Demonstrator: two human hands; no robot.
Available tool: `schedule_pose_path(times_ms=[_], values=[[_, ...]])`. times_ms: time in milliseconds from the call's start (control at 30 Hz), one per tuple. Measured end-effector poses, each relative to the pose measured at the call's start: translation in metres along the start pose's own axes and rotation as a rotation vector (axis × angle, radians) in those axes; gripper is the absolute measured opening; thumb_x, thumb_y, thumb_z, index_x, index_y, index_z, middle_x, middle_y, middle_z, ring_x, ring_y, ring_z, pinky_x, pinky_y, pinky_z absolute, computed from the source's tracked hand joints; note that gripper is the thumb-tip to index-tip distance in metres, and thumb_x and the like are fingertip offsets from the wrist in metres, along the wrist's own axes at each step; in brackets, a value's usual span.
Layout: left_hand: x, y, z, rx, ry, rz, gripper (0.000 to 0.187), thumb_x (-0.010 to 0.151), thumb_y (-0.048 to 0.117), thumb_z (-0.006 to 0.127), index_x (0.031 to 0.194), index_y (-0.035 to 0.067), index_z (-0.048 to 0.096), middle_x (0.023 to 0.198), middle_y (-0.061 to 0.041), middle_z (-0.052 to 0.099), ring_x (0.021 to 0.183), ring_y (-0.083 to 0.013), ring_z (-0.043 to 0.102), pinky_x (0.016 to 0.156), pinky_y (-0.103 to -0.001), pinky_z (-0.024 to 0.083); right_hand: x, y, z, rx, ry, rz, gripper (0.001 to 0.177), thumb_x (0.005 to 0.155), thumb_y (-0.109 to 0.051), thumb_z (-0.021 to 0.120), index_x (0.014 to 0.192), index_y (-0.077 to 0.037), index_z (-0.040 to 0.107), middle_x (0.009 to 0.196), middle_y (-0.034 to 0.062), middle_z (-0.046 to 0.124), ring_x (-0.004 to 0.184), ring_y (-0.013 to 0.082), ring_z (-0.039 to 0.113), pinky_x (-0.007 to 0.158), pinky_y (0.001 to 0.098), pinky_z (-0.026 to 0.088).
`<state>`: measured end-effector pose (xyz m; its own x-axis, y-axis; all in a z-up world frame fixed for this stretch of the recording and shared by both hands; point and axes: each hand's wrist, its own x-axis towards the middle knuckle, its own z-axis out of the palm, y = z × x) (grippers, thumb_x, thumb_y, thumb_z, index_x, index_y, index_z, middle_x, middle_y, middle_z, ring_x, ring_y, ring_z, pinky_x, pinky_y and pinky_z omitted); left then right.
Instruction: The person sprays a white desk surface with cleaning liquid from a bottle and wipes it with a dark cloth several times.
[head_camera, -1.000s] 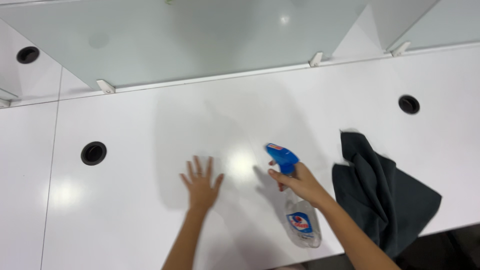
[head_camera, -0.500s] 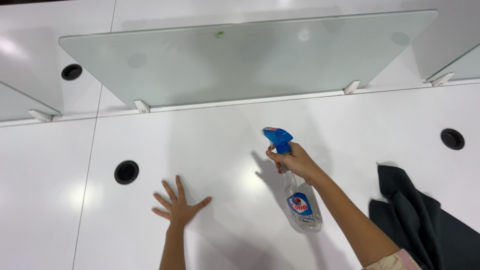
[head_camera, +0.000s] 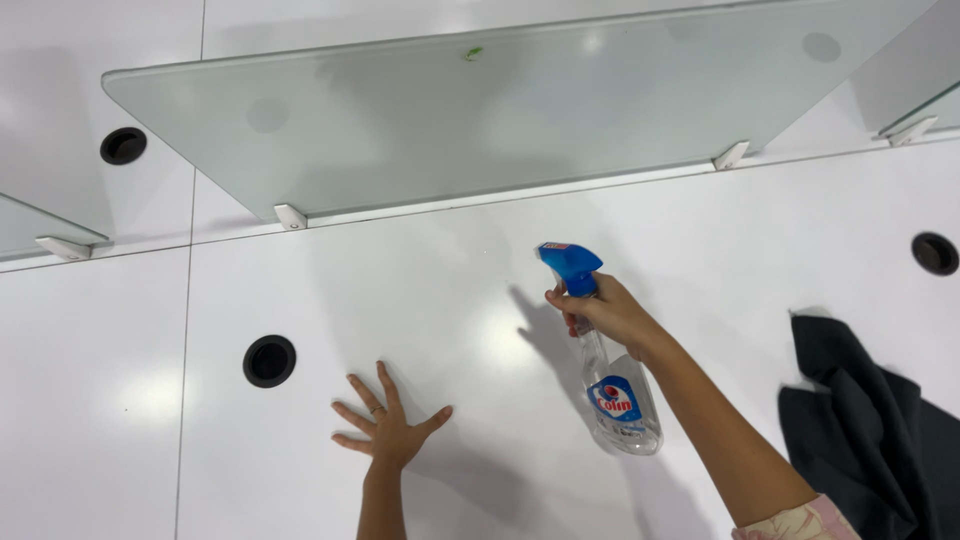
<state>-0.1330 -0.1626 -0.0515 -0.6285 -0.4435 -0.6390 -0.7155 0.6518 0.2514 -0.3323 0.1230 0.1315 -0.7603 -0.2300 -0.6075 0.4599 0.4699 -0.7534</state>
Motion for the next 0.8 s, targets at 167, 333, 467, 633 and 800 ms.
schedule_pose_path(times_ms=[167, 333, 467, 633, 800], values=[[-0.006, 0.005, -0.007, -0.046, -0.021, -0.002, 0.151, 0.055, 0.086, 0.077, 0.16, 0.036, -0.018, 0.162, -0.018, -0.042, 0.139, -0.0547, -0.045, 0.099, -0.084, -0.018, -0.031, 0.0, 0.008, -0.006, 0.01, 0.036, 0.024, 0.085, -0.037, 0.072, 0.09, -0.014, 0.068, 0.059, 0.0028, 0.06, 0.058, 0.016, 0.064, 0.063, 0.0335, 0.057], [-0.013, 0.007, -0.008, -0.069, 0.029, 0.032, 0.15, 0.056, 0.083, 0.079, 0.161, 0.034, -0.017, 0.162, -0.018, -0.041, 0.139, -0.0562, -0.043, 0.1, -0.084, -0.018, -0.072, 0.036, 0.018, -0.062, -0.013, 0.108, 0.03, 0.085, -0.037, 0.075, 0.091, -0.008, 0.068, 0.058, 0.0037, 0.061, 0.055, 0.0175, 0.063, 0.06, 0.0321, 0.054], [-0.016, 0.005, -0.008, -0.063, 0.055, 0.076, 0.149, 0.058, 0.083, 0.077, 0.161, 0.032, -0.017, 0.162, -0.019, -0.041, 0.139, -0.0562, -0.042, 0.099, -0.085, -0.019, -0.111, 0.086, 0.031, -0.096, -0.1, 0.18, 0.029, 0.083, -0.037, 0.076, 0.095, -0.01, 0.071, 0.057, 0.0034, 0.061, 0.053, 0.0156, 0.062, 0.057, 0.031, 0.051], [-0.017, 0.002, -0.008, -0.067, 0.069, 0.124, 0.146, 0.061, 0.083, 0.074, 0.162, 0.032, -0.017, 0.161, -0.02, -0.042, 0.138, -0.0574, -0.043, 0.099, -0.086, -0.019, -0.161, 0.144, 0.053, -0.122, -0.201, 0.339, 0.028, 0.082, -0.037, 0.076, 0.098, -0.014, 0.072, 0.054, 0.004, 0.059, 0.051, 0.017, 0.059, 0.055, 0.0313, 0.048], [-0.019, 0.002, -0.012, -0.068, 0.041, 0.13, 0.143, 0.064, 0.079, 0.075, 0.162, 0.032, -0.019, 0.161, -0.019, -0.042, 0.138, -0.0565, -0.044, 0.1, -0.085, -0.02, -0.203, 0.175, 0.055, -0.09, -0.23, 0.449, 0.025, 0.083, -0.035, 0.075, 0.095, -0.013, 0.071, 0.053, 0.0022, 0.055, 0.05, 0.0169, 0.057, 0.055, 0.0325, 0.049]])
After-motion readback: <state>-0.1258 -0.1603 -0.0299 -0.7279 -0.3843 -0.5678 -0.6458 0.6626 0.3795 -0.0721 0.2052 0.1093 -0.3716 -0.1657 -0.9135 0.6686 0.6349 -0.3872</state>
